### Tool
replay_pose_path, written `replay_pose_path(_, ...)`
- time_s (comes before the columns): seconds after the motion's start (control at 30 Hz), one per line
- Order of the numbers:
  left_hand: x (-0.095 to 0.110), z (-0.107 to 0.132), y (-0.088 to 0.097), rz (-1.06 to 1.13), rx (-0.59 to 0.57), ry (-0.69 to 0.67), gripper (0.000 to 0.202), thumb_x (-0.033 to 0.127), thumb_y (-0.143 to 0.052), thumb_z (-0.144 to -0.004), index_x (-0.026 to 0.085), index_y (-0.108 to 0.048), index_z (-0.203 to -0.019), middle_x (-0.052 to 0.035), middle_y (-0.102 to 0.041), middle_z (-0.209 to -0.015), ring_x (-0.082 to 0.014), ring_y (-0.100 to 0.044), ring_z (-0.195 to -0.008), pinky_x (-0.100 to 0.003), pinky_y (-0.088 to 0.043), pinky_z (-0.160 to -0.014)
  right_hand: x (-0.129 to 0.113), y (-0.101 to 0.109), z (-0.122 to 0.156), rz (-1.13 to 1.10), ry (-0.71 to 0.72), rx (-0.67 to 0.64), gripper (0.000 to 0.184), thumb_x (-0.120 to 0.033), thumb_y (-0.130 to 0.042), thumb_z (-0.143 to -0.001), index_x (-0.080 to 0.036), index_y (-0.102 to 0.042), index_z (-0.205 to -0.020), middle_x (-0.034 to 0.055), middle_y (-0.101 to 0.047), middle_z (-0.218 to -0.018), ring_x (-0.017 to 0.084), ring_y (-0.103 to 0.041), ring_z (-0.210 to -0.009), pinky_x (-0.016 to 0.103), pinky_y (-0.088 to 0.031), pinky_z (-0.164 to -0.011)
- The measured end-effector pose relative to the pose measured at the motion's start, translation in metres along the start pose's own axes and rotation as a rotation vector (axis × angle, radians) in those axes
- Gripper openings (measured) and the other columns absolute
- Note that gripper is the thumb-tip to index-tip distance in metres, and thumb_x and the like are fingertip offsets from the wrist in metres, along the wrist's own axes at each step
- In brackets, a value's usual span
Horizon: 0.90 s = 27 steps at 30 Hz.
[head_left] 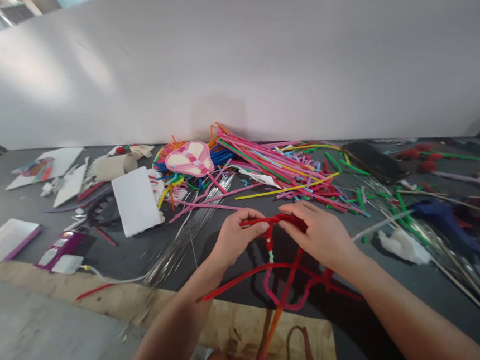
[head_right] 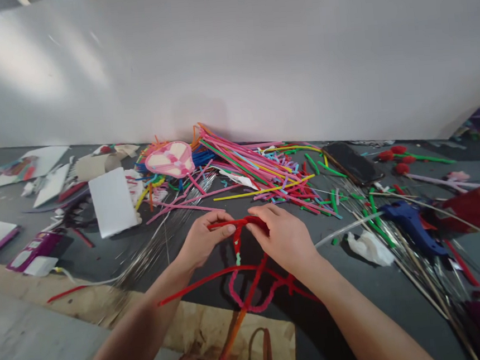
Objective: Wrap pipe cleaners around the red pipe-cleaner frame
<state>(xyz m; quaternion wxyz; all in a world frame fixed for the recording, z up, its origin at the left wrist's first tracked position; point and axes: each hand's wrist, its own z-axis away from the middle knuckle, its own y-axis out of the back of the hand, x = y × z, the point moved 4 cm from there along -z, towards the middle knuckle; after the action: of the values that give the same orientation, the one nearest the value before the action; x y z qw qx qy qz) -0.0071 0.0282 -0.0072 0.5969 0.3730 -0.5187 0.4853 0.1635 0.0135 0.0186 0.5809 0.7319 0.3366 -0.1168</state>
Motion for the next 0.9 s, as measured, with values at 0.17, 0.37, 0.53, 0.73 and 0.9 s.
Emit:
replay_pose_path(0.17,-0.009,-0.001,-0.003,0.272,0.059,0.076,0.024,0.032,-0.075,-0.066,0.014,-0.059,-0.07,0.0024,-0.061,-0.061,-0.0095,-0.058,-0.057,-0.022,-0.047,-0.059,-0.001,0.002,0.0,-0.01,0.002,0.01,0.024,-0.031,-0.052,-0.086,-0.023,-0.062,-0.106,0.0064,-0.068,-0.102,0.023,-0.064,-0.096,0.037,-0.051,-0.081)
replay_pose_path(0.37,-0.012,0.003,-0.013,0.535,0.022,0.185,0.028,0.023,-0.075,-0.062,0.015,-0.048,-0.061,-0.0011,-0.068,-0.075,-0.0155,-0.066,-0.066,-0.029,-0.051,-0.062,0.002,0.002,-0.002,-0.066,-0.014,0.014,0.022,-0.031,-0.055,-0.084,-0.023,-0.062,-0.103,0.0066,-0.068,-0.101,0.023,-0.063,-0.096,0.037,-0.051,-0.082)
replay_pose_path(0.53,-0.01,0.004,-0.013,0.547,0.026,0.199,0.029,0.015,-0.073,-0.058,0.015,-0.045,-0.058,-0.0005,-0.068,-0.075,-0.0146,-0.066,-0.063,-0.028,-0.051,-0.063,0.004,0.003,-0.002,-0.199,-0.067,-0.041,0.022,-0.033,-0.056,-0.083,-0.022,-0.062,-0.101,0.0058,-0.068,-0.103,0.021,-0.063,-0.096,0.034,-0.049,-0.085)
replay_pose_path(0.73,-0.012,0.003,-0.013,0.553,0.012,0.212,0.027,0.019,-0.072,-0.06,0.016,-0.045,-0.062,-0.0003,-0.068,-0.075,-0.0135,-0.065,-0.061,-0.027,-0.052,-0.062,0.007,0.001,-0.003,-0.325,-0.136,-0.155,0.023,-0.034,-0.055,-0.084,-0.024,-0.061,-0.104,0.0031,-0.069,-0.104,0.02,-0.065,-0.095,0.033,-0.05,-0.084)
replay_pose_path(0.9,-0.014,0.003,-0.014,0.543,0.021,0.23,0.027,0.027,-0.073,-0.066,0.017,-0.047,-0.067,0.0001,-0.067,-0.067,-0.0139,-0.066,-0.061,-0.027,-0.053,-0.063,0.007,0.0,-0.003,-0.361,-0.129,-0.18,0.027,-0.033,-0.06,-0.08,-0.024,-0.061,-0.106,0.0029,-0.069,-0.104,0.02,-0.065,-0.094,0.035,-0.05,-0.085)
